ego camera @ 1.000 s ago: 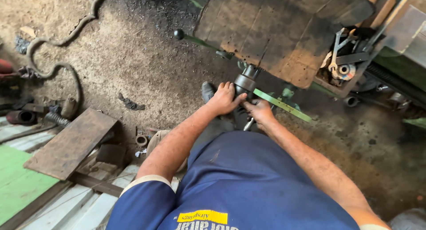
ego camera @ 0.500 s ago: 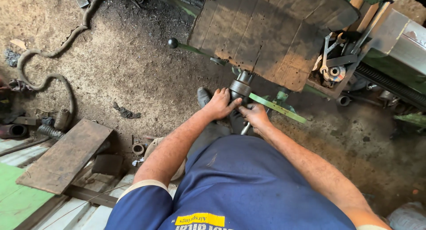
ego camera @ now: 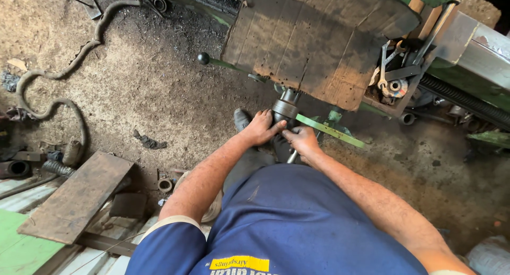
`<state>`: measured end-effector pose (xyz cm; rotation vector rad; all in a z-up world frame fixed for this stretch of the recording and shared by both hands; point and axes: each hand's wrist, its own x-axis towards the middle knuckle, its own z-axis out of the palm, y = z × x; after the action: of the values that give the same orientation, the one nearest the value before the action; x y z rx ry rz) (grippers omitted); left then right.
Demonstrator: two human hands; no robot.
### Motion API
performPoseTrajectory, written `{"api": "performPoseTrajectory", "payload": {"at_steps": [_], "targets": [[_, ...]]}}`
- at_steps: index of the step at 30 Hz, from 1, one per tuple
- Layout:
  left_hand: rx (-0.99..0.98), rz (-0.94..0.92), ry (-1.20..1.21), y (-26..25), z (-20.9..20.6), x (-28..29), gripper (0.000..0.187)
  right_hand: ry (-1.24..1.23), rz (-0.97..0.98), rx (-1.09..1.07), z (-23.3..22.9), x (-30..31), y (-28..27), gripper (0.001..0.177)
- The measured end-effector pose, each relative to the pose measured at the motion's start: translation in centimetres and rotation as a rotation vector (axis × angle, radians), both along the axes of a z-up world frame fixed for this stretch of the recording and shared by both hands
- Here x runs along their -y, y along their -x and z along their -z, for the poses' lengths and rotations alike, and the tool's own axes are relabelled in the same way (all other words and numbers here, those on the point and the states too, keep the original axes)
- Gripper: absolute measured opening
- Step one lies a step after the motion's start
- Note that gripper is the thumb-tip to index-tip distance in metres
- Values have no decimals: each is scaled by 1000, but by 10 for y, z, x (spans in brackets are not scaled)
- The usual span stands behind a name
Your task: Using various tools and manual adjustments to repair or maintain a large industrial lathe or metal-working machine.
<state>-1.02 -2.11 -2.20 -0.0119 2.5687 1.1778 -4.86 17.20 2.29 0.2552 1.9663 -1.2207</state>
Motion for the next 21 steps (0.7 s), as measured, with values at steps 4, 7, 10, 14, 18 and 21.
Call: {"api": "performPoseTrajectory", "payload": {"at_steps": [4,7,10,14,18,21], "targets": [[-26,-7,-12,2,-1,0,84,2,13,33,-7,1,2,33],[44,-51,-24,2,0,1,83,7,-23,30,-2,-2,2,29],[39,-46,-28,1,3,1,80,-53,-154,-47,-22,-2,2,33],[54,-82,7,3,21,-3,84,-144,-666,-976,-133,26,14,24],[-191,176,176,0,56,-7,71,200,-742,-561,-188,68,29,23],[21,55,111,9,16,-10,85,529,-997,-582,-198,102,20,22]]}}
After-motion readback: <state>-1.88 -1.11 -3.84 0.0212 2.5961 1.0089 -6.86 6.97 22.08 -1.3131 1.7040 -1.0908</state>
